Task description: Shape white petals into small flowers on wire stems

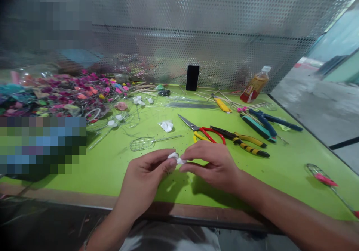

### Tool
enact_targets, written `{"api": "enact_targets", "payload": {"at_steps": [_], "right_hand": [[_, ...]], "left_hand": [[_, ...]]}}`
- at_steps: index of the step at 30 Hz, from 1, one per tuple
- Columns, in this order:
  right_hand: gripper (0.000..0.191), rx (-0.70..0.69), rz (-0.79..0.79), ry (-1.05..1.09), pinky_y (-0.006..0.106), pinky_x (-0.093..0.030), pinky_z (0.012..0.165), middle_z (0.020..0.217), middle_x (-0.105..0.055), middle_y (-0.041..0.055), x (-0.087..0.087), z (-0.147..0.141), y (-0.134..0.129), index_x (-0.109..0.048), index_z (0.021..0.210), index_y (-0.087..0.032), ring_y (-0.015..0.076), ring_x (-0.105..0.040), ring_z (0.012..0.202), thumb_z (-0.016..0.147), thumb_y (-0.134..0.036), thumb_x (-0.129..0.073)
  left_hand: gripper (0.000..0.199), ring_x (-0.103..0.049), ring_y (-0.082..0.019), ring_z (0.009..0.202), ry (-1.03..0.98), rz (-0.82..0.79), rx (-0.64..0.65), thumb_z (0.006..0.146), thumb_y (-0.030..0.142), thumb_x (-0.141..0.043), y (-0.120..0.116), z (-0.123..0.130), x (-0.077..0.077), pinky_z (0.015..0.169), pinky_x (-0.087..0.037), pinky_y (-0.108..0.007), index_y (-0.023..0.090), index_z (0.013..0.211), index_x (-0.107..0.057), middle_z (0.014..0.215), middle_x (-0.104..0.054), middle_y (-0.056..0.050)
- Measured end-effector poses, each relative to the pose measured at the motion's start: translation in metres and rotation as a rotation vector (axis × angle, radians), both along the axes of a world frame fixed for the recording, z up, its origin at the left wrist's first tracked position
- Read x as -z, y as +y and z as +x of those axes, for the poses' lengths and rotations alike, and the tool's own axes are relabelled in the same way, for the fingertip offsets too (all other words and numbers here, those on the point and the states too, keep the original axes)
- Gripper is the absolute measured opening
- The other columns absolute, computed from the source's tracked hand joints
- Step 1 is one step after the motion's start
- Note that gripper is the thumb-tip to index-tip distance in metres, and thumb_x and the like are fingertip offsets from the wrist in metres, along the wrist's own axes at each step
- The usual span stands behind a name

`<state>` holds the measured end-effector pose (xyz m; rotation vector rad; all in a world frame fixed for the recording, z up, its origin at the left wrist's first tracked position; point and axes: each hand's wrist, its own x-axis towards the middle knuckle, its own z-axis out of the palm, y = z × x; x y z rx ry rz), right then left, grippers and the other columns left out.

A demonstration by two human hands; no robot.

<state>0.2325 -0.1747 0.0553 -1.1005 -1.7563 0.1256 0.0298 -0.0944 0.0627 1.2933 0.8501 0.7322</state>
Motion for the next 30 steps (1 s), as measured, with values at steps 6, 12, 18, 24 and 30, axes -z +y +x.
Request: {"api": "enact_targets", "payload": {"at_steps": [6,12,18,24,30], "right_hand": [[0.021,-0.018,0.034,0.001,0.028,-0.066,0.080,0.093,-0.085,0.0061,-0.0023,-0.0014,0.0001,-0.080,0.109,-0.021,0.0180,-0.080,0.085,0.091,-0.013,-0.089],[0.021,-0.050,0.034,-0.015,0.029,-0.065,0.082,0.094,-0.084,0.0067,-0.0034,-0.0030,0.0004,-0.080,0.110,-0.019,0.0175,-0.078,0.085,0.092,-0.011,-0.087],[0.012,0.085,0.052,-0.082,0.028,-0.067,0.080,0.102,-0.080,0.0098,-0.0008,-0.0045,-0.0011,-0.083,0.107,-0.020,0.0183,-0.079,0.088,0.095,-0.020,-0.086],[0.021,0.130,-0.024,-0.137,0.029,-0.068,0.090,0.106,-0.087,0.0073,0.0044,-0.0051,-0.0033,-0.080,0.120,-0.023,0.0212,-0.085,0.096,0.099,-0.026,-0.082],[0.013,0.072,-0.167,-0.031,0.026,-0.066,0.080,0.097,-0.087,0.0037,0.0005,-0.0080,-0.0046,-0.084,0.107,-0.025,0.0191,-0.083,0.085,0.095,-0.026,-0.087]], "left_hand": [[0.021,-0.083,-0.021,0.092,0.022,0.075,0.032,0.089,0.028,-0.082,-0.0003,0.0005,0.0032,0.083,-0.064,-0.027,0.019,0.107,-0.089,0.105,-0.089,-0.006],[0.020,-0.083,-0.021,0.094,-0.067,0.023,0.071,0.089,0.025,-0.083,-0.0013,0.0001,0.0047,0.083,-0.065,-0.026,0.016,0.107,-0.083,0.103,-0.088,-0.008],[0.023,-0.082,-0.017,0.094,-0.169,0.024,0.184,0.085,0.015,-0.082,-0.0041,-0.0022,-0.0010,0.089,-0.065,-0.023,0.017,0.108,-0.082,0.108,-0.088,-0.007],[0.015,-0.081,-0.018,0.095,-0.149,0.067,0.182,0.091,0.020,-0.082,-0.0057,-0.0012,0.0059,0.089,-0.063,-0.025,0.019,0.105,-0.077,0.105,-0.086,-0.005],[0.005,-0.078,-0.014,0.080,-0.032,0.200,0.184,0.095,0.024,-0.078,-0.0079,-0.0021,0.0058,0.071,-0.057,-0.019,0.020,0.095,-0.074,0.086,-0.081,-0.001]]}}
